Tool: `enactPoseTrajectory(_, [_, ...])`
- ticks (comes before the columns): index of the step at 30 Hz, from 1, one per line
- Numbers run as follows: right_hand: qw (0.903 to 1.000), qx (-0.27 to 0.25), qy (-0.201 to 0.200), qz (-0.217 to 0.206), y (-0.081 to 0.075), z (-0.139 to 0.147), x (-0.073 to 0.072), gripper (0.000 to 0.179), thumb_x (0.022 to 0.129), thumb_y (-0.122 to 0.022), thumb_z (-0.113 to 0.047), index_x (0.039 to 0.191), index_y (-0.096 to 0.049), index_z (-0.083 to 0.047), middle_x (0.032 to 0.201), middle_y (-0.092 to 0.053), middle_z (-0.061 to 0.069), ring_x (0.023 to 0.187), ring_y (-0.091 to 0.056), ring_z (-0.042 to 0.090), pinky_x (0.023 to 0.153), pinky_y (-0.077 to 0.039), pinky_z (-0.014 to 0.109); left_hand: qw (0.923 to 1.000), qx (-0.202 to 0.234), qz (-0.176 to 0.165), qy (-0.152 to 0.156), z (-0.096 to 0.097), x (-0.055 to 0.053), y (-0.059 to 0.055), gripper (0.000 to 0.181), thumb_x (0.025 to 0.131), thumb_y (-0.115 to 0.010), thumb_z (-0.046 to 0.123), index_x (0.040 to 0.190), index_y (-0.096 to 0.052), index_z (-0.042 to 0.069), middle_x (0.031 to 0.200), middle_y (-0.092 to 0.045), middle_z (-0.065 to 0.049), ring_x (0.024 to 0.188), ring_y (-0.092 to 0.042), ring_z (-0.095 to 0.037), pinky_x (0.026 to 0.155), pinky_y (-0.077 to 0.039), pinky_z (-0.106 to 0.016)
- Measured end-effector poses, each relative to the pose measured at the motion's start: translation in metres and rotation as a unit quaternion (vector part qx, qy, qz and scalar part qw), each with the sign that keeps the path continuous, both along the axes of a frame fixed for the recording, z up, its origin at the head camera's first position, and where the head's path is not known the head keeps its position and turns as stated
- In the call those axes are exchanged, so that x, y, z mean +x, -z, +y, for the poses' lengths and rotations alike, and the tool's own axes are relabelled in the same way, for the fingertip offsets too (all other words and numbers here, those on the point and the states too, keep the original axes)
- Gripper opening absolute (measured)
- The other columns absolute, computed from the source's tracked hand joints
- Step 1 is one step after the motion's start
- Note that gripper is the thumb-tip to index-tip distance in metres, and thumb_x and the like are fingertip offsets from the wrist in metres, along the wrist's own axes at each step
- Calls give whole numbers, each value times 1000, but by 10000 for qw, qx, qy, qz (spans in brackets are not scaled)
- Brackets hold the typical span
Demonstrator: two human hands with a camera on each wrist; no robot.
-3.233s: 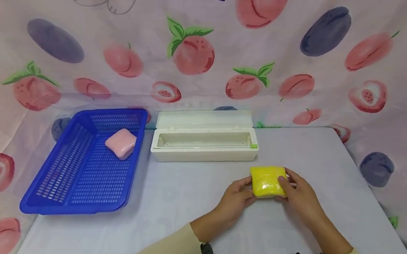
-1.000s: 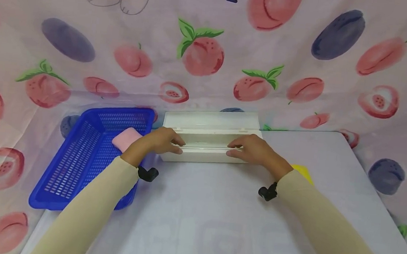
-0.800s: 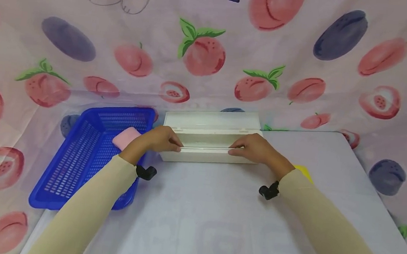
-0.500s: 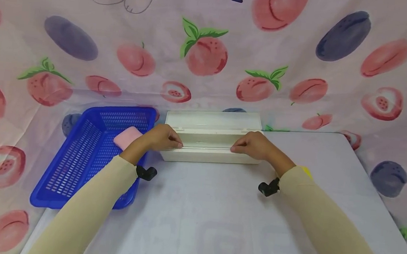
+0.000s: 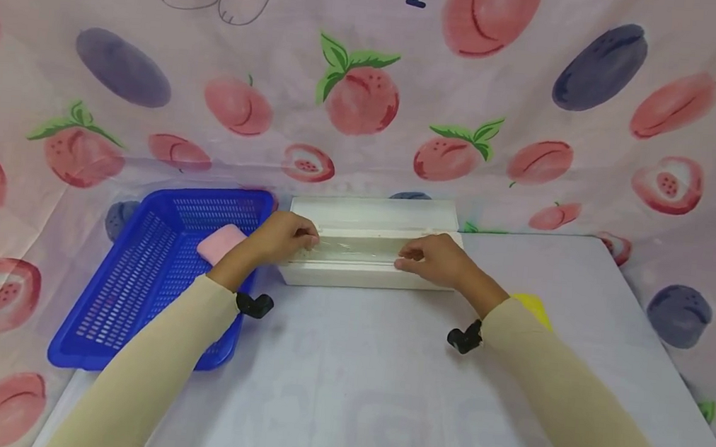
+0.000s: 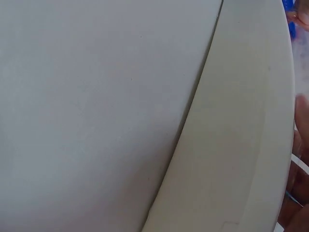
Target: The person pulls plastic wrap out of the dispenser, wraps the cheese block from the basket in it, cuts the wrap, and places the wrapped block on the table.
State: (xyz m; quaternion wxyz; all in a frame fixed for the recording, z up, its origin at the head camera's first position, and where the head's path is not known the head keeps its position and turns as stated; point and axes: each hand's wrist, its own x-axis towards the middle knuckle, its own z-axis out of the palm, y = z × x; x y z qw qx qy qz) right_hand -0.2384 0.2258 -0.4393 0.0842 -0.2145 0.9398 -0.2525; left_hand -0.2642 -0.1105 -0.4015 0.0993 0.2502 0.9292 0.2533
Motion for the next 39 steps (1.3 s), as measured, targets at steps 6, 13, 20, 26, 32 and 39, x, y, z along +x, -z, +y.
enactPoseTrajectory(6, [9975, 175, 238, 648, -2, 10, 4, 16, 98, -69, -18, 108, -79, -10, 101, -78, 5, 94, -69, 23, 86, -57, 44, 9997, 220, 54, -50, -1, 5, -4, 17, 102, -61, 13, 103, -74, 1, 93, -76, -9, 88, -69, -22, 85, -56, -39])
enactPoseTrajectory(13, [9825, 355, 318, 1801, -4, 23, 22, 17, 94, -73, -14, 108, -78, -5, 98, -79, 11, 93, -74, 30, 87, -59, 49, 9986, 264, 449, 40, -5, 21, -5, 11, 97, -66, 6, 103, -75, 2, 98, -73, -9, 96, -68, -24, 92, -56, -41])
enactPoseTrajectory(20, [9632, 29, 230, 2679, -15, 24, 53, 21, 86, -80, -6, 106, -78, -5, 94, -79, 10, 88, -76, 30, 79, -61, 48, 9850, 149, 1670, 413, -6, 54, -19, 11, 96, -67, 3, 102, -77, 2, 90, -72, -10, 88, -69, -25, 85, -58, -40])
enactPoseTrajectory(26, [9513, -117, -142, 3076, -14, 25, 72, 33, 79, -83, 3, 110, -76, -5, 95, -79, 9, 90, -77, 28, 75, -62, 42, 9760, 16, 2165, 247, -6, 84, -20, 12, 97, -67, 4, 105, -76, 4, 94, -71, -8, 87, -69, -22, 81, -60, -35])
enactPoseTrajectory(32, [9401, -470, -216, 3369, -16, 24, 79, 39, 77, -83, 5, 114, -75, -5, 97, -78, 8, 91, -77, 26, 75, -62, 39, 9638, 387, 2637, 36, -8, 100, -19, 12, 94, -70, 0, 105, -75, 4, 97, -71, -9, 86, -69, -22, 79, -61, -33])
enactPoseTrajectory(39, [9321, -386, -36, 3601, -32, 21, 95, 43, 72, -86, 7, 113, -76, -5, 96, -79, 11, 88, -77, 30, 71, -62, 42, 9523, 670, 2970, 217, -7, 118, -24, 13, 92, -71, -2, 103, -74, 4, 94, -70, -8, 80, -68, -19, 71, -60, -28])
